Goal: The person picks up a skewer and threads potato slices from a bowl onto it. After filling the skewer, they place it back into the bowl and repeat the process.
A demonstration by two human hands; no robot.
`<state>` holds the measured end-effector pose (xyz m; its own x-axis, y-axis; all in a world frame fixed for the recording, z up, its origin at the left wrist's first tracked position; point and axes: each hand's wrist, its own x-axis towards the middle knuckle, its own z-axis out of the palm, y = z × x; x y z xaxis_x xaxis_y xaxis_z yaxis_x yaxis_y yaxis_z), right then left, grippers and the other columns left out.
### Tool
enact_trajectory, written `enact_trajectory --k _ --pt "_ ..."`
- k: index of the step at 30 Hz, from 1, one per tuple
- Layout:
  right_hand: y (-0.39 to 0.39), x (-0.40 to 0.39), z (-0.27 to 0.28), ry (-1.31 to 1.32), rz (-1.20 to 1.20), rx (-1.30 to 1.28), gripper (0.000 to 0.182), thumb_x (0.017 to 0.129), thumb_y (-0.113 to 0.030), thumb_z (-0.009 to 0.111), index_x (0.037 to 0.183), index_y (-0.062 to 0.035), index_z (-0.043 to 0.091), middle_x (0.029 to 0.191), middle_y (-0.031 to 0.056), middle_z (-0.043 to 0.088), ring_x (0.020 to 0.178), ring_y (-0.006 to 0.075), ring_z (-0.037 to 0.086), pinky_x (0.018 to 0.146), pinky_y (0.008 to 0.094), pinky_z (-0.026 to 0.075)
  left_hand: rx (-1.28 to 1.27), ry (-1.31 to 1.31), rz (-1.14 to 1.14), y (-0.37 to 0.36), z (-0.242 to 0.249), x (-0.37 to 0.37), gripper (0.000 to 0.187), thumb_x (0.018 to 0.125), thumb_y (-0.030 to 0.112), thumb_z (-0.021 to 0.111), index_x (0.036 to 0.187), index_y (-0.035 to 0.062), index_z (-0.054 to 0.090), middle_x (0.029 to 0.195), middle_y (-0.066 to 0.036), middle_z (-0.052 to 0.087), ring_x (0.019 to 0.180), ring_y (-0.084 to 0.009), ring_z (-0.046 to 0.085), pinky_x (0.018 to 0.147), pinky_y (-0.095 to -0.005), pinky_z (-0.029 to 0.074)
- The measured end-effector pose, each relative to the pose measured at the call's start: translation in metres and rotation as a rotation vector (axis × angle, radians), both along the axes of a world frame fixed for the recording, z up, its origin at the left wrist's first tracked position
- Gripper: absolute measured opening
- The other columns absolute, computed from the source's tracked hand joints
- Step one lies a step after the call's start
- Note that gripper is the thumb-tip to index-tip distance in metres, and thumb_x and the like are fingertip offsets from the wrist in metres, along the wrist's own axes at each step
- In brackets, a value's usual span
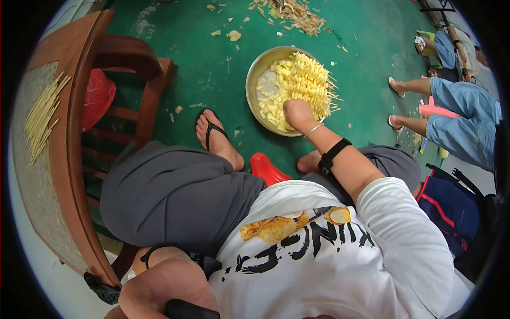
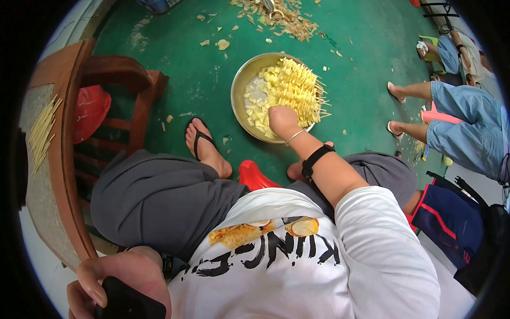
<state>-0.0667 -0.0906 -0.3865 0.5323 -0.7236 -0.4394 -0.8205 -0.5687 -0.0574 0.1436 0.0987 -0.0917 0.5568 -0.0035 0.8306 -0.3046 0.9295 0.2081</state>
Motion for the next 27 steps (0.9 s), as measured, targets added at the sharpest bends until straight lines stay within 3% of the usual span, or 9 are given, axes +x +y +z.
enact_trajectory --k 2,5,10,17,19,27 --pt "-0.003 -0.01 0.008 -0.021 -0.051 0.025 0.013 0.07 -0.013 0.052 0.071 -0.006 0.063 0.074 0.016 0.061 0.069 0.0314 0.06 0.062 0.04 0.048 0.026 -0.029 0.063 0.004 -0.002 0.001 0.032 0.076 0.029 0.061 0.108 0.0275 0.055 0.114 0.009 0.05 0.106 -0.0129 0.042 0.072 -0.0353 0.037" --pt "-0.008 -0.023 0.011 -0.007 -0.148 0.071 0.017 0.073 -0.02 0.053 0.074 -0.0066 0.064 0.074 0.0156 0.061 0.071 0.0312 0.059 0.065 0.0412 0.047 0.003 0.014 -0.096 0.002 -0.002 -0.003 0.033 0.077 0.029 0.06 0.109 0.0267 0.054 0.115 0.009 0.049 0.107 -0.0122 0.042 0.072 -0.035 0.037" --pt "-0.009 -0.015 0.028 -0.037 -0.195 0.079 0.018 0.073 -0.024 0.055 0.073 -0.0083 0.064 0.073 0.0136 0.061 0.069 0.0301 0.059 0.062 0.0397 0.048 -0.029 0.034 0.05 -0.001 -0.001 -0.001 0.037 0.076 0.031 0.061 0.112 0.0268 0.053 0.118 0.008 0.049 0.106 -0.0123 0.043 0.07 -0.0339 0.038" --pt "-0.001 -0.01 0.011 -0.159 -0.097 0.016 0.015 0.073 -0.021 0.055 0.073 -0.0092 0.064 0.069 0.0124 0.061 0.066 0.0295 0.059 0.059 0.0396 0.047 0.005 0.025 0.027 -0.007 -0.002 -0.004 0.035 0.076 0.03 0.061 0.11 0.0278 0.054 0.117 0.008 0.049 0.106 -0.0133 0.042 0.071 -0.0352 0.037" --pt "0.001 -0.008 0.009 -0.143 -0.106 0.021 0.014 0.074 -0.019 0.054 0.071 -0.0087 0.064 0.068 0.0128 0.06 0.065 0.0299 0.058 0.057 0.0401 0.047 -0.167 0.068 -0.029 -0.016 -0.001 -0.006 0.035 0.075 0.03 0.062 0.109 0.028 0.054 0.116 0.007 0.048 0.106 -0.0137 0.042 0.071 -0.036 0.037" --pt "-0.002 -0.008 0.002 -0.181 -0.041 -0.009 0.015 0.073 -0.018 0.053 0.068 -0.0071 0.062 0.066 0.0136 0.059 0.063 0.0312 0.058 0.056 0.0412 0.046 -0.124 0.056 -0.029 -0.02 -0.002 -0.004 0.035 0.075 0.031 0.062 0.109 0.0282 0.054 0.117 0.007 0.047 0.106 -0.0144 0.042 0.071 -0.0363 0.037"
